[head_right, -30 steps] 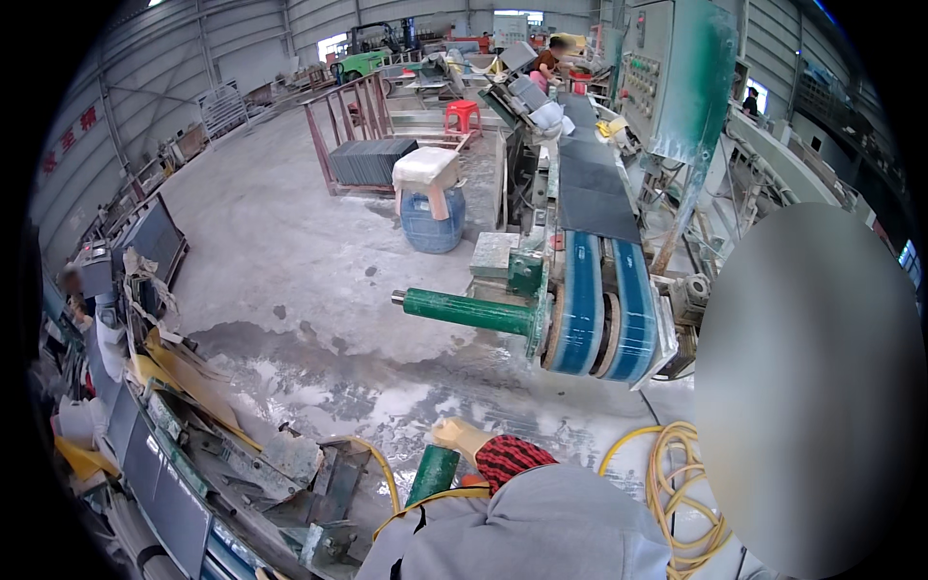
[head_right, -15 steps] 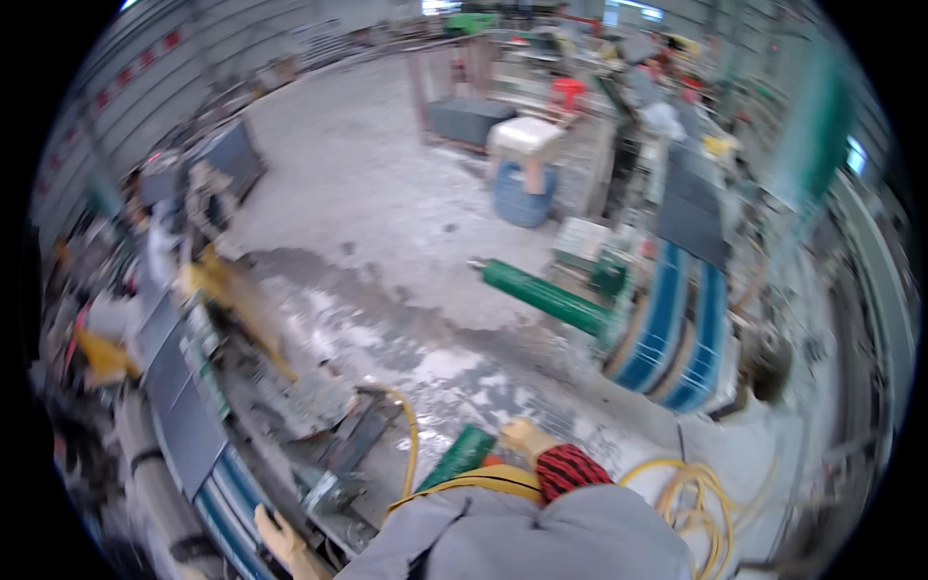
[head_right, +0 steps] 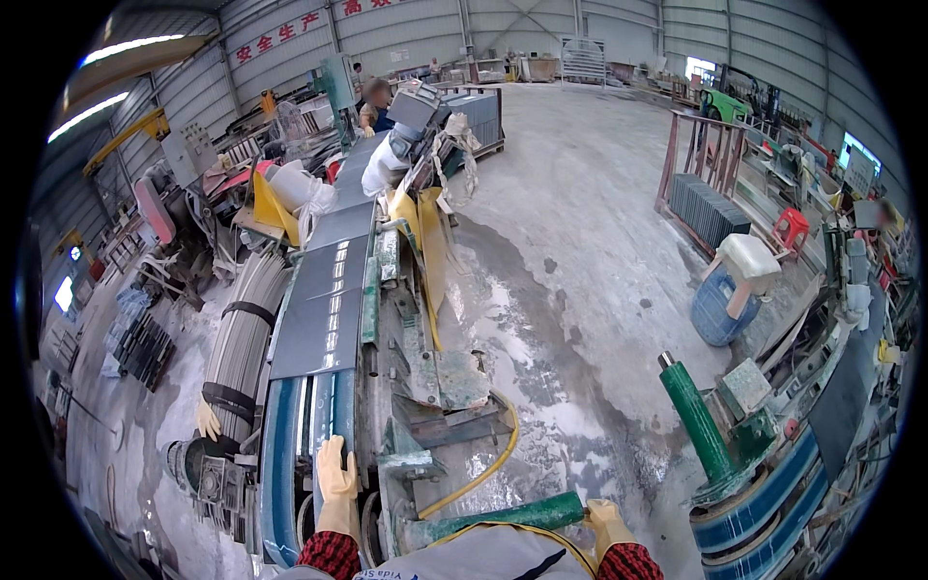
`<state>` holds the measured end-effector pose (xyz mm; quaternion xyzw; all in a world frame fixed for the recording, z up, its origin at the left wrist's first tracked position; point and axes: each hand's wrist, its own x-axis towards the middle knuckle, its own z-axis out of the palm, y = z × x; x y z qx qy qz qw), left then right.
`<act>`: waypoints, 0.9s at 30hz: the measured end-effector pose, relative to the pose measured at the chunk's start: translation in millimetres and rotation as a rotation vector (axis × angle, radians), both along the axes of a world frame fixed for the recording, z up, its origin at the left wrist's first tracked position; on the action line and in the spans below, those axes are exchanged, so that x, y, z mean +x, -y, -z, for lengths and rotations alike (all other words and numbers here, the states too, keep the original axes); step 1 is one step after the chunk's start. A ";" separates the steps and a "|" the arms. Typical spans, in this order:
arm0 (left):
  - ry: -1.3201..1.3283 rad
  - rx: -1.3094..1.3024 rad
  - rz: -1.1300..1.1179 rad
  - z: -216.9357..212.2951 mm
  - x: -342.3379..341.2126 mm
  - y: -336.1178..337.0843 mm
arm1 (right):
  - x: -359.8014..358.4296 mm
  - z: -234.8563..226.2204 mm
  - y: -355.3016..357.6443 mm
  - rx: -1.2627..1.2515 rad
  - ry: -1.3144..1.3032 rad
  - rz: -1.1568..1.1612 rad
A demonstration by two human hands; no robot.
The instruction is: The person repeatedly picks up dark rectangular slabs from a conveyor belt and places them onto a processing machine. The person wears gloves and handles the slabs one at a time in a repetitive loop within a factory setting.
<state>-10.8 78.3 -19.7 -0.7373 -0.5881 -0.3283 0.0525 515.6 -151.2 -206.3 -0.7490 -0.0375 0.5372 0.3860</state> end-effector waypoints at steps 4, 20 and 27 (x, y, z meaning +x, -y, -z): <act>0.013 -0.023 -0.022 2.3 2.9 2.8 | 2.4 -2.5 -6.4 -0.009 -0.007 -0.023; 0.026 -0.019 0.011 5.3 1.7 10.2 | 19.7 43.8 1.2 0.007 0.379 -0.595; 0.009 -0.033 -0.010 7.1 -1.6 18.6 | 15.7 47.3 -3.8 -0.064 0.451 -0.610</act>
